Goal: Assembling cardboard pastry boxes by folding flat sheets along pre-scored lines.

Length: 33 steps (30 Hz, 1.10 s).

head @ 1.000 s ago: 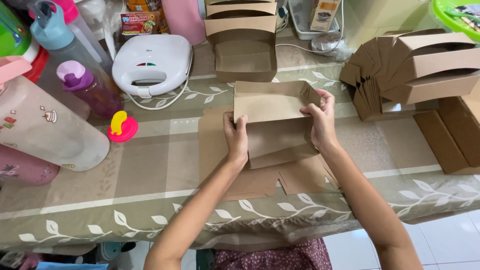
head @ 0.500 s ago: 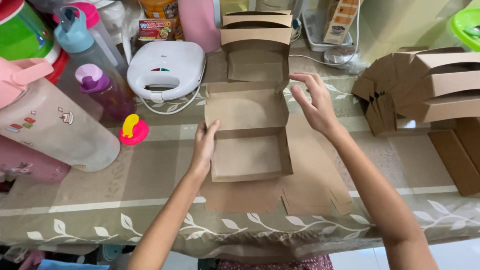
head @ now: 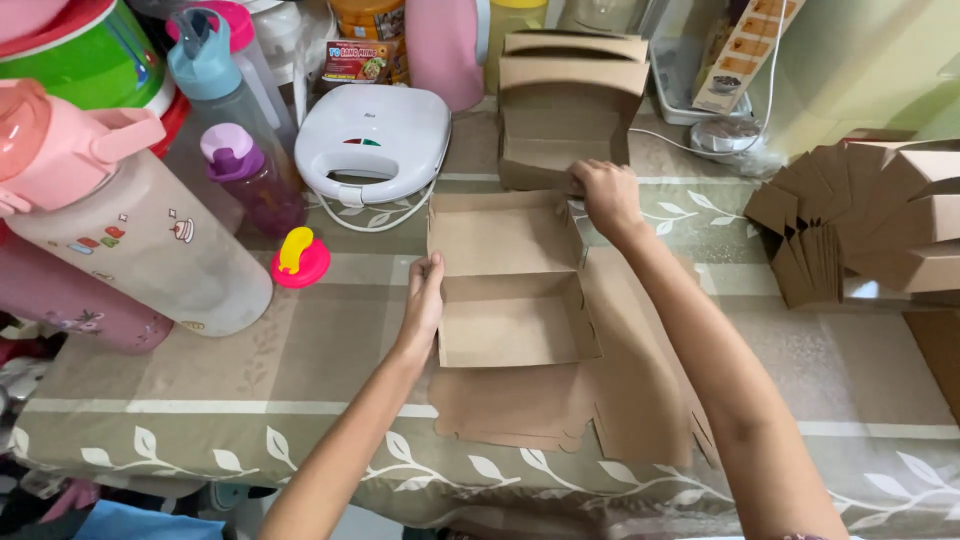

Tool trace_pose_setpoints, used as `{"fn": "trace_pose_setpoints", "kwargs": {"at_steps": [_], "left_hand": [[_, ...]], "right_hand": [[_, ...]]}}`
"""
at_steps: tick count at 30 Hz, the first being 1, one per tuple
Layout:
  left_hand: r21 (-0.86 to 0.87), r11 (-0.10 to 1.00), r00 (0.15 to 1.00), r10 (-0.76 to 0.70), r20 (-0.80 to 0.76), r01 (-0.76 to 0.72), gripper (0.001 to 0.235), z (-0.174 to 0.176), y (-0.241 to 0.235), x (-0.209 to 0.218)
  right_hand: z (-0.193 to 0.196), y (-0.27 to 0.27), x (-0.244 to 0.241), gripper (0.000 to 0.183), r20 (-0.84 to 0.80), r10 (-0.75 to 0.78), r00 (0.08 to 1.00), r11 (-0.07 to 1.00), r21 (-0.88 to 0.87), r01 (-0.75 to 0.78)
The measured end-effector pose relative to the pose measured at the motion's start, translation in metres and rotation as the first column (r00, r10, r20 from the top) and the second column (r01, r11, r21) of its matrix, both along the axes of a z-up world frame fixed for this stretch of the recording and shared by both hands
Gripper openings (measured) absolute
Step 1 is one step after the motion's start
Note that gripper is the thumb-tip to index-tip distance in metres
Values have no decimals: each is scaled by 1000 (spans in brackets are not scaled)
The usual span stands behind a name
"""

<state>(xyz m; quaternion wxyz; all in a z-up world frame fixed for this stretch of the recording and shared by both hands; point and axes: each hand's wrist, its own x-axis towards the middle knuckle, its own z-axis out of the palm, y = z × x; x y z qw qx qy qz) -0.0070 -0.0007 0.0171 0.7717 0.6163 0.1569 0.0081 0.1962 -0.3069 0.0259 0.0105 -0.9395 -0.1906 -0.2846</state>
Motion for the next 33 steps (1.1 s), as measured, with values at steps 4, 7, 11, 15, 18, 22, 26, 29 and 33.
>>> {"fn": "trace_pose_setpoints", "kwargs": {"at_steps": [4, 7, 11, 15, 18, 22, 26, 29, 33], "left_hand": [[19, 1000, 998, -23, 61, 22, 47, 16, -13, -3], [53, 998, 996, -32, 86, 27, 58, -14, -28, 22], [31, 999, 987, -43, 156, 38, 67, -31, -60, 52], [27, 999, 970, -35, 242, 29, 66, -51, -80, 82], [-17, 1000, 965, -16, 260, 21, 63, -53, -82, 83], [-47, 999, 983, -4, 183, 13, 59, 8, -78, 37], [-102, 995, 985, 5, 171, 13, 51, -23, -84, 58], [-176, 984, 991, -18, 131, 41, 60, -7, -88, 52], [-145, 989, 989, -22, 144, 43, 58, 40, -83, 20]], "right_hand": [[28, -28, -19, 14, 247, 83, 965, 990, 87, -108], [64, -42, -48, 13, 322, 147, 935, 957, 194, -217], [104, -40, -108, 14, 335, 244, 910, 900, 272, -341], [111, -24, -164, 15, 348, 326, 879, 821, 357, -446], [105, -9, -198, 14, 324, 377, 868, 776, 402, -487], [84, -2, -222, 15, 275, 450, 849, 756, 388, -527], [67, -2, -226, 17, 277, 486, 829, 764, 327, -557], [53, -8, -223, 20, 295, 496, 817, 788, 241, -566], [47, -8, -230, 30, 361, 489, 794, 796, 188, -575]]}}
